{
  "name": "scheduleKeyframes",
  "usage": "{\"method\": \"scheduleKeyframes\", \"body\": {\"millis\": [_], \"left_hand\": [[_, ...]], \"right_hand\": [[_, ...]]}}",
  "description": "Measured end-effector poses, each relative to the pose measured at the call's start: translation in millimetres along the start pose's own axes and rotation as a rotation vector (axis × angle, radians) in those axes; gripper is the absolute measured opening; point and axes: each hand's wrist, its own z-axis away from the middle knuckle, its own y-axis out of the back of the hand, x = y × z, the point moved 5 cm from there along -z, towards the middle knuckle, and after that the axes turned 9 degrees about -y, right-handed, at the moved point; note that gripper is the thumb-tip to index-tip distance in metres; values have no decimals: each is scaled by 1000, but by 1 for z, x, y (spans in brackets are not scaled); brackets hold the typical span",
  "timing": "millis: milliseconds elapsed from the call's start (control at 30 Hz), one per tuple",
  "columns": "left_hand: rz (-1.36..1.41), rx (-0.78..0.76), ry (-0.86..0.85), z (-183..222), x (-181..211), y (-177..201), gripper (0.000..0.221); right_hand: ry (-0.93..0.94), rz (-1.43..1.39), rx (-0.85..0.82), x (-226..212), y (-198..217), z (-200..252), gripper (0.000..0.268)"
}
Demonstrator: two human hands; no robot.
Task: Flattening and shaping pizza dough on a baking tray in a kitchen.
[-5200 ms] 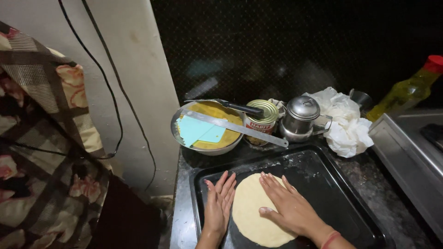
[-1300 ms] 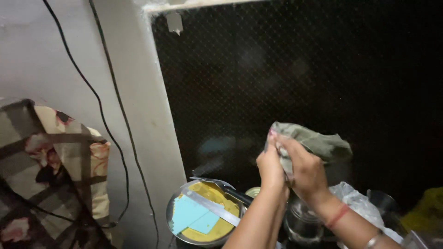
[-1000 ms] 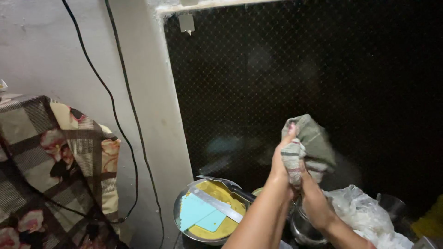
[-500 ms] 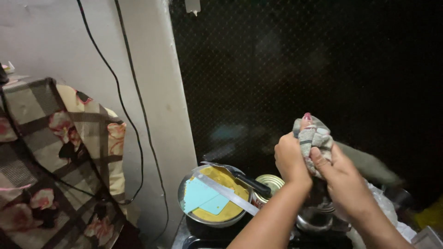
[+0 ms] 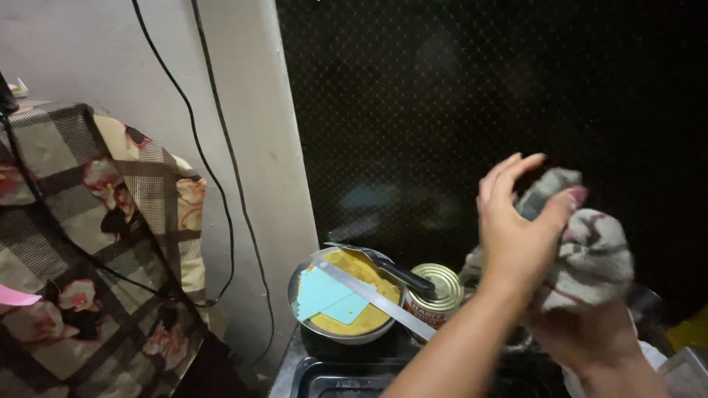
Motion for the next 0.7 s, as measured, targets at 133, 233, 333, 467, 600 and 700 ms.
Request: {"method": "scheduleKeyframes", "body": {"millis": [133, 233, 333, 467, 600, 700], "left_hand": [[534, -42, 276, 25, -25, -23, 67], [721, -46, 410, 40, -39, -33, 68], [598, -122, 541, 52, -27, -30, 68], [282, -371, 469, 82, -17, -28, 74], [-128, -422, 41, 82, -80, -54, 62], [-194, -289, 183, 42, -60, -21, 64]], "right_hand": [[456, 545, -97, -24, -30, 31, 75], [239, 159, -106, -7, -29, 28, 81], [-183, -310, 103, 65, -2, -5, 72], [-463, -607, 238, 142, 28, -22, 65], [-458, -681, 12, 141, 11, -22, 57], [-433, -715, 119, 160, 15, 12, 37]]}}
